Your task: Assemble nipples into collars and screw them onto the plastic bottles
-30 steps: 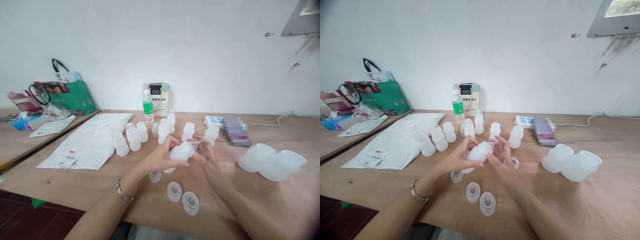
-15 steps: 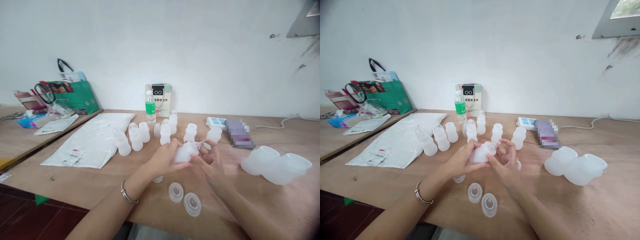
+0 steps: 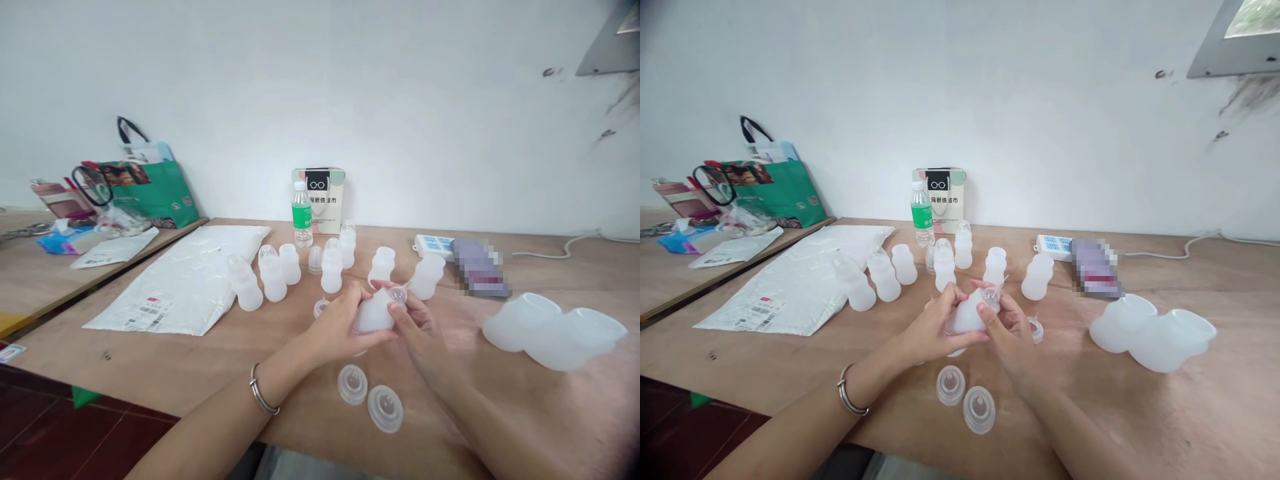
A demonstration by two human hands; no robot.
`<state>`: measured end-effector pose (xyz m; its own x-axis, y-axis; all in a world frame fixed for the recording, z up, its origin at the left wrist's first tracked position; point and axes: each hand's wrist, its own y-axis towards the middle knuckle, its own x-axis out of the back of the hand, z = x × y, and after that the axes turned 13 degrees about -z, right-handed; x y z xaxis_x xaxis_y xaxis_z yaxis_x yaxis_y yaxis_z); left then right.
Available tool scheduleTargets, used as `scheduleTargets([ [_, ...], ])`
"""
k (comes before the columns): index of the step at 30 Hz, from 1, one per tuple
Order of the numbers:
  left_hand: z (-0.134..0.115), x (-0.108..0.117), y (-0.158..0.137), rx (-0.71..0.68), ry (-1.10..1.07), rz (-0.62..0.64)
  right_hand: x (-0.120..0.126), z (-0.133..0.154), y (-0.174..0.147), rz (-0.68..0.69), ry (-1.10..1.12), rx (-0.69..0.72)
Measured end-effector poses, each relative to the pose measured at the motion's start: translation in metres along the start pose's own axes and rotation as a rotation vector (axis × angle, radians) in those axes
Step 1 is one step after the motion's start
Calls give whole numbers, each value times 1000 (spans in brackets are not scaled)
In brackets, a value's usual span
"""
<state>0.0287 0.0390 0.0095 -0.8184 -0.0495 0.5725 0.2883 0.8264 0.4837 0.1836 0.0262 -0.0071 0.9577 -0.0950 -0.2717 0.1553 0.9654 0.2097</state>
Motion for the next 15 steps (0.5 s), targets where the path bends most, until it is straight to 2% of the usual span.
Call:
scheduleTargets([
  [3, 4, -4, -1, -215, 222, -131, -2, -5, -3, -3, 36, 62],
  [6, 4, -7, -3, -400, 415, -220, -6, -6, -6, -81, 38, 92],
  [9, 1, -9, -5, -415, 453, -257, -10, -4, -9, -163, 36, 67],
  [12, -1, -13, -8, -368, 341, -341, -11, -3, -12, -81, 94, 24],
  [15, -1, -17, -9, -435, 308, -415, -11, -4, -15, 10, 102, 45],
])
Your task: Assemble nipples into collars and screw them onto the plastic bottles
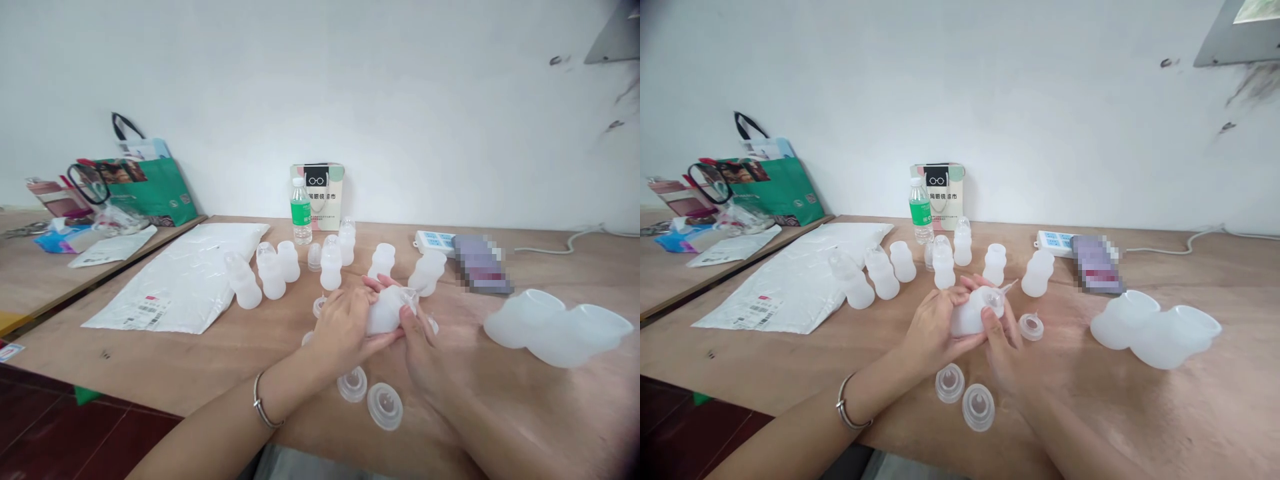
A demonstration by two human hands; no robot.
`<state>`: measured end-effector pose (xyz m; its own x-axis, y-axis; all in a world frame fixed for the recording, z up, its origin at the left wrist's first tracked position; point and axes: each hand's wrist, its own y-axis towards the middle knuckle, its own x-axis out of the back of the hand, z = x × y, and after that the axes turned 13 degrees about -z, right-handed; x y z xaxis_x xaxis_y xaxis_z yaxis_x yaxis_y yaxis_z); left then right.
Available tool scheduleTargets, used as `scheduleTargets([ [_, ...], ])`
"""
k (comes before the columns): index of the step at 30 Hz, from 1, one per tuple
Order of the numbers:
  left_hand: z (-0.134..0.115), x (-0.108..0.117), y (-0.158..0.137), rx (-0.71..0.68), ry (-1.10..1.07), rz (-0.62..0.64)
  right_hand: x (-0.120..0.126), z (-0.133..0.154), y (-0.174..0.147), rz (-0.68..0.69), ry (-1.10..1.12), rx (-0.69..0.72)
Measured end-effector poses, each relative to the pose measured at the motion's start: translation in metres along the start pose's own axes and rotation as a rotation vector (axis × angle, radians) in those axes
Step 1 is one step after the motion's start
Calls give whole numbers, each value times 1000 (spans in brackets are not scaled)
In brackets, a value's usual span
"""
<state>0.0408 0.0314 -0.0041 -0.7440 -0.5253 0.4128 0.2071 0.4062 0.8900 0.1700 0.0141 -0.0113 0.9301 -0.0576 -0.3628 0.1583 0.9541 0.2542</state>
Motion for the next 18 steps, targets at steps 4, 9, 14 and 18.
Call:
scheduleTargets([
  [4, -4, 5, 6, -95, 9, 55, -1, 0, 0, -87, -62, 70],
  [9, 7, 46, 35, -45, -120, 63, 8, 5, 15, -293, 12, 11],
  [14, 59, 80, 96, 253, 195, -1, 17, 3, 28, -246, 84, -171],
  [18, 107, 61, 141, 352, 357, 648, 13, 4, 26, -183, 96, -277],
])
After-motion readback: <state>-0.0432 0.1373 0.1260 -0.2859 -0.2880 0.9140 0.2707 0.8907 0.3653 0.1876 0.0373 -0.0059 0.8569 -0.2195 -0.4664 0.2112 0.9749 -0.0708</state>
